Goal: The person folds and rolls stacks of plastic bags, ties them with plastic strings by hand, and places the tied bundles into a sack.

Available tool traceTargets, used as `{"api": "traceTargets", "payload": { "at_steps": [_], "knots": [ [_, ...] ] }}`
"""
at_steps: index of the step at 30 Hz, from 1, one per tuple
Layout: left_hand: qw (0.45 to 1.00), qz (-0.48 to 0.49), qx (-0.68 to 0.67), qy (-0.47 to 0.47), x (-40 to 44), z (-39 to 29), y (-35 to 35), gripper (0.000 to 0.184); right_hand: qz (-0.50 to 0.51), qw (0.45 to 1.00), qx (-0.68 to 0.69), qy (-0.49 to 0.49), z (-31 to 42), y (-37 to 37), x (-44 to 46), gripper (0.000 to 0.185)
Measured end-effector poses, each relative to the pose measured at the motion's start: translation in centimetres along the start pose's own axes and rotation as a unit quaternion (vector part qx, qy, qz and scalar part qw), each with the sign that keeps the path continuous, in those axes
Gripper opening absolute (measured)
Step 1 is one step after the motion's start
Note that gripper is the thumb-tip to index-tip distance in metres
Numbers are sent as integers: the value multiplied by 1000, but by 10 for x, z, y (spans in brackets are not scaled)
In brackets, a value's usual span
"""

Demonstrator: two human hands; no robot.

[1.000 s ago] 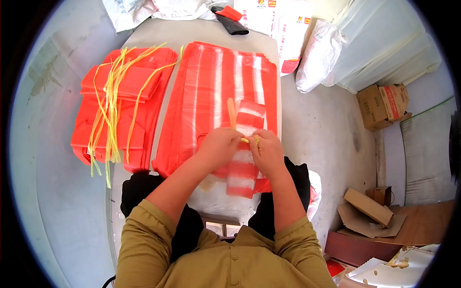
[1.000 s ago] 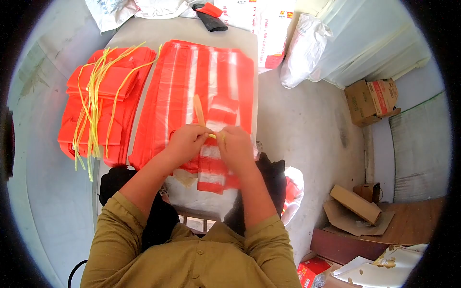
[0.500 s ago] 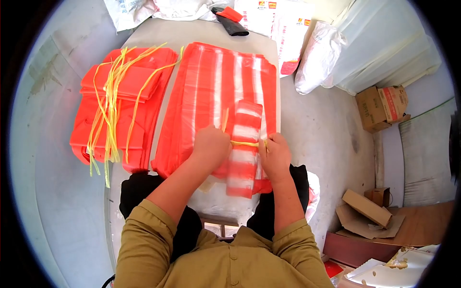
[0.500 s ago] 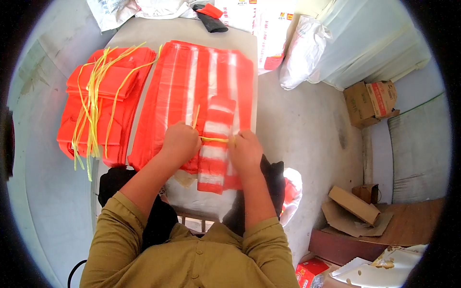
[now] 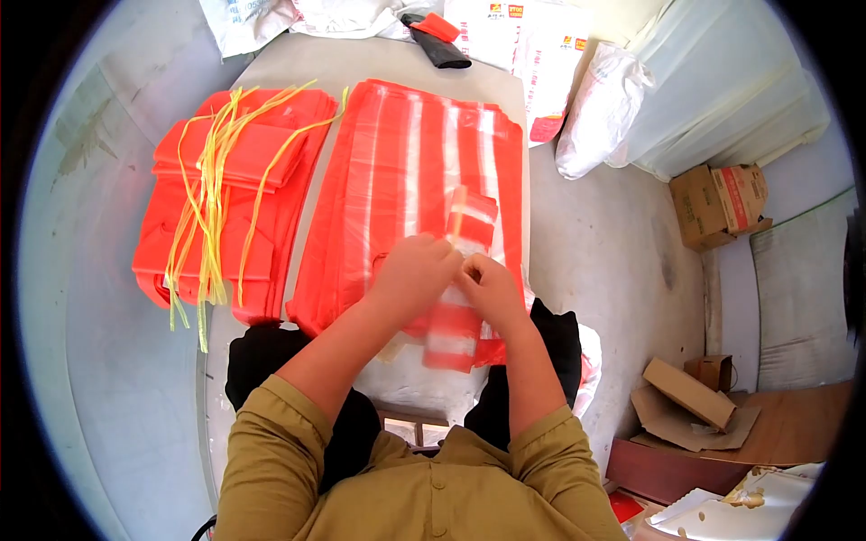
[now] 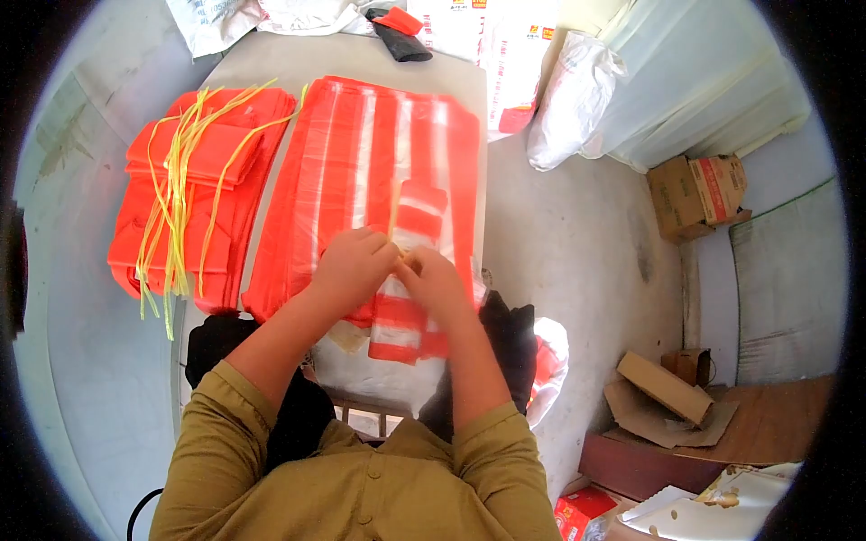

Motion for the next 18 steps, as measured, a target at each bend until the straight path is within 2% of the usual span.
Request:
{"api": "traceTargets", "payload": {
  "at_steps": [2,5,8,10,11,14,16,18],
  "knots": [
    [997,11,-31,63,0,0,8,12,-29,997,-48,-46,5,3,-6,19],
    [996,10,-62,68,5,-12,-2,17,-55,996,-32,-62,5,9,-13,19],
    [989,13,-143,-41,18,-21,-17,30,-31,999,25,-30,-8,14,-5,20],
    [979,-82,-152,-109,21,-21,-18,39,5,998,66,22,-15,14,2,20],
    [969,-129,-156,-142,21,-21,-18,43,11,998,67,1,-17,13,1,19],
    [978,-40,-166,-118,3,-5,6,45,20,995,75,-68,-14,10,-3,19],
    [976,-5,-182,-122,-1,-2,12,36,16,989,86,-118,-16,13,1,19],
    [973,22,-188,-131,-1,0,14,26,23,994,78,-79,-16,8,-1,18]
  ]
}}
Point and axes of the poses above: each hand's wrist, its own x-axis towards the middle knuckle, its own y-axis out of the palm, z = x × y, the point moved 1 cm from there along x, towards the middle knuckle, and after that the axes turned 13 degrees about y, right-handed, at the moved point
